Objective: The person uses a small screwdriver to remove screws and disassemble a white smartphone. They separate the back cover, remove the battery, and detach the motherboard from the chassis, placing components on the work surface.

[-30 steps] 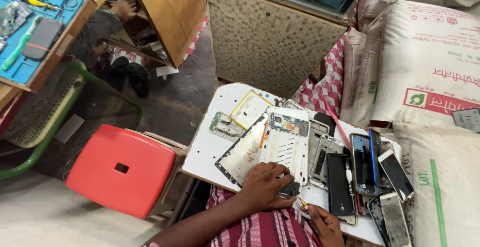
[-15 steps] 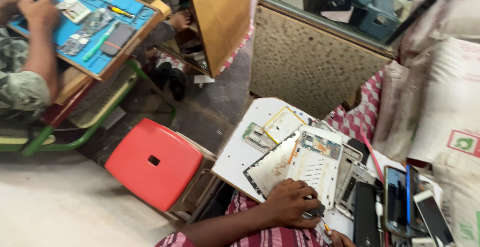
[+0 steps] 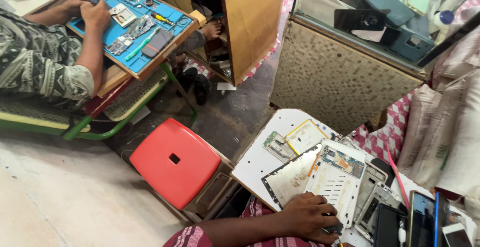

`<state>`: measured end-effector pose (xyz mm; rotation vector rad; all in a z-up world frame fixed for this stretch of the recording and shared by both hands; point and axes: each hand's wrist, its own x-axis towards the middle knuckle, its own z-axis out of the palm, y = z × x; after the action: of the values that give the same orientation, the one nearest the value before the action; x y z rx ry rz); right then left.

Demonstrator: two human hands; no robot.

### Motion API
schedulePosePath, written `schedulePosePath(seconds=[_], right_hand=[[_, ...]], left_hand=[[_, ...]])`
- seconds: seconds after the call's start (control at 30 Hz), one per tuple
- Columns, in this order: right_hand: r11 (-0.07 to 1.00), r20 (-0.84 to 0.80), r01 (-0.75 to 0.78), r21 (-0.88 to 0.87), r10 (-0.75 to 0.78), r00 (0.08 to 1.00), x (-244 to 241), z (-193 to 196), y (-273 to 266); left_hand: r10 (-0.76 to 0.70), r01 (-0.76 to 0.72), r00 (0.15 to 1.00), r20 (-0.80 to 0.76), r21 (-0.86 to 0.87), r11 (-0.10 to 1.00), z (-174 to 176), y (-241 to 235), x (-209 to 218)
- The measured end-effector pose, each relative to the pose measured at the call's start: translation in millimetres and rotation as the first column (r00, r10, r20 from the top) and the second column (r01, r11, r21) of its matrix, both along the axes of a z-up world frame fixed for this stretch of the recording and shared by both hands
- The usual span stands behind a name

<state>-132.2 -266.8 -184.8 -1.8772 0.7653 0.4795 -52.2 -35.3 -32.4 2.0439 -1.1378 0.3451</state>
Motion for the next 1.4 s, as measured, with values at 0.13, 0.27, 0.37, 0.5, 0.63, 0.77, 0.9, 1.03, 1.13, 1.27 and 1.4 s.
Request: schedulePosePath(seconds=[0.13, 0.27, 0.37, 0.5, 0.63, 0.77, 0.9, 1.03, 1.13, 1.27, 1.4], right_hand=[[0.999, 0.053, 0.037, -0.020, -0.036, 0.998, -7, -1, -14], [0.995, 0.143, 0.091, -0.032, -0.086, 0.986, -26, 2, -22], [0.992, 0.192, 0.114, -0.046, -0.104, 0.976, -40, 1, -21], [0.983, 0.442, 0.085, -0.165, -0.003, 0.897, -33, 4, -20], [0.947, 0.175, 0.058, -0.316, -0.002, 0.985, -43, 28, -10], [0.980, 0.300, 0.001, -0.201, 0.060, 0.952, -44, 71, -1], [0.981, 0.335, -0.014, -0.195, 0.080, 0.939, -43, 116, 11], [0.961, 0.256, -0.053, -0.270, 0.125, 0.959, -35, 144, 26], [0.952, 0.279, -0.059, -0.301, 0.147, 0.949, -34, 156, 34], [0.922, 0.429, -0.068, -0.380, 0.241, 0.871, -35, 167, 37], [0.904, 0.394, -0.084, -0.419, 0.264, 0.880, -34, 163, 32]], left_hand=[[-0.041, 0.041, 0.999, -0.025, -0.009, 0.999, 4, 2, 4], [-0.049, 0.049, 0.999, -0.008, 0.000, 0.999, 9, 2, 5], [-0.055, 0.055, 0.998, -0.021, 0.022, 0.998, 9, 3, 5], [-0.054, 0.054, 0.998, -0.027, 0.009, 0.998, 10, 0, 9], [-0.034, 0.034, 0.999, 0.006, -0.050, 0.998, 9, -3, 2], [-0.037, 0.036, 0.999, -0.026, -0.032, 0.999, 7, -5, 6], [-0.072, 0.073, 0.993, -0.091, -0.002, 0.997, 6, -9, 12], [-0.131, 0.138, 0.974, -0.185, 0.023, 0.990, 5, -8, 12], [-0.103, 0.121, 0.965, -0.241, 0.060, 0.991, 2, -9, 15], [-0.121, 0.143, 0.951, -0.285, 0.056, 0.988, 7, -8, 16], [-0.129, 0.158, 0.936, -0.327, 0.061, 0.986, 12, -7, 17]])
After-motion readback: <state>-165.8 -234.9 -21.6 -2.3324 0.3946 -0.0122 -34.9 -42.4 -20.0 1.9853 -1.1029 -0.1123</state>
